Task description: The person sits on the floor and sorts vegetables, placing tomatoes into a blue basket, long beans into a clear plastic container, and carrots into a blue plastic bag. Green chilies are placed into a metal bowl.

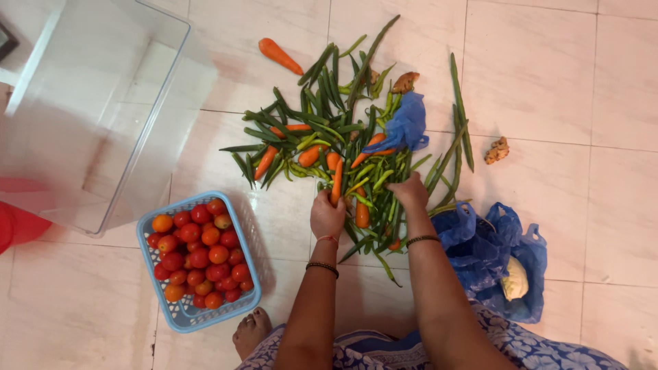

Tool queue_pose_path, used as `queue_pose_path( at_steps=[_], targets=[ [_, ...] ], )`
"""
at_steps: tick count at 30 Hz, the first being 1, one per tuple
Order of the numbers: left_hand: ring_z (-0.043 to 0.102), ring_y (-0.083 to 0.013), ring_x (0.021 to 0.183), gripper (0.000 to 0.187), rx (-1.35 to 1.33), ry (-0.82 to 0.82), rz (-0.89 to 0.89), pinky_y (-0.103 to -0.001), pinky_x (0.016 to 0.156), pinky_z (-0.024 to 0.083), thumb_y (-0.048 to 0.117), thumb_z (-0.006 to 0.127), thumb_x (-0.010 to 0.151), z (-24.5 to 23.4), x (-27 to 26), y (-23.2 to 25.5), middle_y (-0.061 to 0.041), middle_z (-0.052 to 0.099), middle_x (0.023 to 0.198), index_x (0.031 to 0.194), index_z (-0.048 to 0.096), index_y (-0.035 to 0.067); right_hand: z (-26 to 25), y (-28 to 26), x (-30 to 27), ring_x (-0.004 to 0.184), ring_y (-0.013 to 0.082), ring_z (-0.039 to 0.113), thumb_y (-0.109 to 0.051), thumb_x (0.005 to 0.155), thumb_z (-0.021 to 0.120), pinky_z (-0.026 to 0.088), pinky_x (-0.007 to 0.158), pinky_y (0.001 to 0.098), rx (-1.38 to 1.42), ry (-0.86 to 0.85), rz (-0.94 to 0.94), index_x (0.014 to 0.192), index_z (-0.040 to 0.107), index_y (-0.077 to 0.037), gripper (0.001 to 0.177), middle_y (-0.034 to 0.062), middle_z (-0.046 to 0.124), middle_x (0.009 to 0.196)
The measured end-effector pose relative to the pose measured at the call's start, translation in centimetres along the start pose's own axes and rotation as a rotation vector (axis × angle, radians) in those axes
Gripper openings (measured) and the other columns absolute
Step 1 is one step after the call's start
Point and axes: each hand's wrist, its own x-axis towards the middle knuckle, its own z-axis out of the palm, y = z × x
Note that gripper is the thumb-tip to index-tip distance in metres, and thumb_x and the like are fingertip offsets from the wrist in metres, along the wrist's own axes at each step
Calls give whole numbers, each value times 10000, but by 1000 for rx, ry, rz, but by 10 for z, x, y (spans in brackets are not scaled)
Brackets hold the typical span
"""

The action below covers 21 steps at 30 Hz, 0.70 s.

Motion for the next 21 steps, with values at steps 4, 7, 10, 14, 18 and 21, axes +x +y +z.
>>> queue_pose_path(
  at_steps=[4, 7, 10, 14, 18, 21],
  targets=[
    [706, -323, 964, 404, -8, -84, -71, -425, 828, 573, 274, 766, 843, -8, -5, 8, -145, 720, 1091, 1173, 665, 64, 18, 20, 11, 1011, 276, 731, -158, 799, 844, 607, 831, 384, 371, -86, -57, 1372, 502, 17, 690, 173, 709, 1199],
    [699, -328, 972, 450, -16, -99, -93, -429, 833, 565, 296, 792, 831, -12, -6, 16, -155, 722, 1090, 1183, 655, 52, 32, 27, 16, 1031, 249, 721, -124, 811, 841, 597, 847, 365, 517, -77, -130, 1363, 515, -3, 653, 145, 715, 1195],
    [715, -317, 969, 439, -76, -101, -124, -417, 854, 568, 284, 776, 849, -15, -4, 22, -152, 740, 1078, 1200, 656, 48, 41, 18, 9, 1050, 237, 711, -104, 823, 814, 595, 848, 357, 715, -144, -256, 1361, 541, -39, 607, 119, 710, 1204],
    [735, -298, 963, 359, -161, -18, -137, -406, 864, 574, 239, 722, 900, -13, 0, 23, -140, 745, 1085, 1202, 680, 48, 41, -4, -11, 1058, 221, 686, -180, 906, 756, 601, 819, 365, 697, -302, -292, 1371, 566, -77, 514, 105, 695, 1190],
    [722, -291, 987, 314, -176, 1, -159, -404, 866, 568, 205, 706, 900, -18, 1, 21, -118, 749, 1108, 1168, 689, 43, 28, -18, -25, 1071, 242, 663, -245, 966, 713, 591, 818, 387, 715, -400, -220, 1356, 593, -54, 450, 117, 673, 1208],
    [715, -297, 996, 320, -163, 4, -134, -407, 873, 562, 205, 710, 900, -24, -2, 23, -122, 742, 1115, 1176, 689, 43, 10, -14, -28, 1105, 283, 671, -229, 947, 707, 594, 844, 418, 744, -434, -110, 1350, 575, -59, 457, 137, 669, 1246]
  ],
)
